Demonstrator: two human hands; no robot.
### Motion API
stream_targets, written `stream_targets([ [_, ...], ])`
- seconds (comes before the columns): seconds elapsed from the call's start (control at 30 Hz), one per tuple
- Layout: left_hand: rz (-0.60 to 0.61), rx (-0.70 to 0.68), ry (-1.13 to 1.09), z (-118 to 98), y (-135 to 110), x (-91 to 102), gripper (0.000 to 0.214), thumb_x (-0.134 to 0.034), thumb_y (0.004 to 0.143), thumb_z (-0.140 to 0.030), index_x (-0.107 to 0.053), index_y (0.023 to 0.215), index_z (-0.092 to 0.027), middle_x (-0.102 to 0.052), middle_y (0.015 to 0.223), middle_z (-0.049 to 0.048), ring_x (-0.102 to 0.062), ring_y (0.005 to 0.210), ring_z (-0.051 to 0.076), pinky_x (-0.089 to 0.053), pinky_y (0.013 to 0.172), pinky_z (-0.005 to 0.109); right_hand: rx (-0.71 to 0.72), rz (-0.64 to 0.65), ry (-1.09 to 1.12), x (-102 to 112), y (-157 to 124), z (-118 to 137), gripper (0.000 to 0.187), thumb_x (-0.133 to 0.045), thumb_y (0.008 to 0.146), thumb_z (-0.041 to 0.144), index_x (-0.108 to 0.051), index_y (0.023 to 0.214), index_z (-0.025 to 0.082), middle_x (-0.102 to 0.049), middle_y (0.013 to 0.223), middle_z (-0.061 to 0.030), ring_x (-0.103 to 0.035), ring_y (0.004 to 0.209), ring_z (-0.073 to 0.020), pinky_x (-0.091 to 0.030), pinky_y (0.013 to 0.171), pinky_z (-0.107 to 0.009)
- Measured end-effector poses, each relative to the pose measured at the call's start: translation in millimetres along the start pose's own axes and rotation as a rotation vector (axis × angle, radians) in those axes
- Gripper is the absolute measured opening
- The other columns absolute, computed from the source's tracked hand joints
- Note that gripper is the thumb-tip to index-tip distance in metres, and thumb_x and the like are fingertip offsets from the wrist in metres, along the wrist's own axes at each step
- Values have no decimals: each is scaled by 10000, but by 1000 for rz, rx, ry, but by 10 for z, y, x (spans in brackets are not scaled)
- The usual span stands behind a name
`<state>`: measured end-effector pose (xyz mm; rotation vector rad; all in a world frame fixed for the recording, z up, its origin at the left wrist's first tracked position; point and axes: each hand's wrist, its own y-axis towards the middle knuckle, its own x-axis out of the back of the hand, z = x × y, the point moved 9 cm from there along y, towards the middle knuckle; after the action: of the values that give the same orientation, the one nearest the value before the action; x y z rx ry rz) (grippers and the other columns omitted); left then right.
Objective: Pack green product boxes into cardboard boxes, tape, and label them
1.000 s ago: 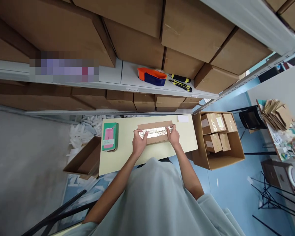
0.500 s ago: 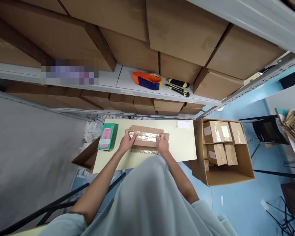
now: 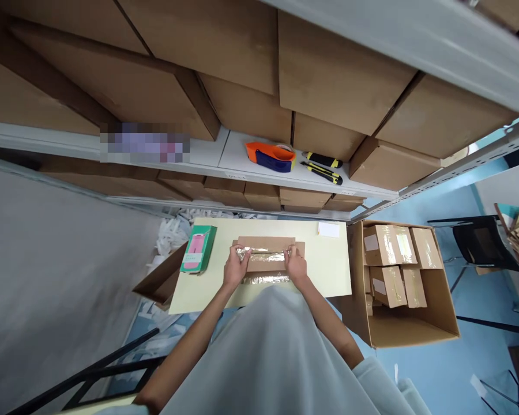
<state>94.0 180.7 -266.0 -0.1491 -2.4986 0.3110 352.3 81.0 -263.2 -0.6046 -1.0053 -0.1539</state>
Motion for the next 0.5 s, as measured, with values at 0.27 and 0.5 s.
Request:
stream_targets([
  [0.27,18,-63,-79,188,-89,-41,349,-548,1005,-606,-548,1163,-295,-751,1217,137,-769,1199,403,-639,1018,573,127,-129,124,137,-73,-6,264,-464,1122,458,-682,1176,320,-805,1266,-136,-850,900,-353,-666,770,-500],
  [0.5,-139,-376,15,-485,213,219,175,-589,1005,-390,-659,1087,-252,-508,1751,228,-328,1754,493,-421,1337,738,388,-469,5,1408,281,928,231,-621,1089,423,-747,1178,250,-742,1482,-251,-632,1521,-511,-467,1277,-763],
])
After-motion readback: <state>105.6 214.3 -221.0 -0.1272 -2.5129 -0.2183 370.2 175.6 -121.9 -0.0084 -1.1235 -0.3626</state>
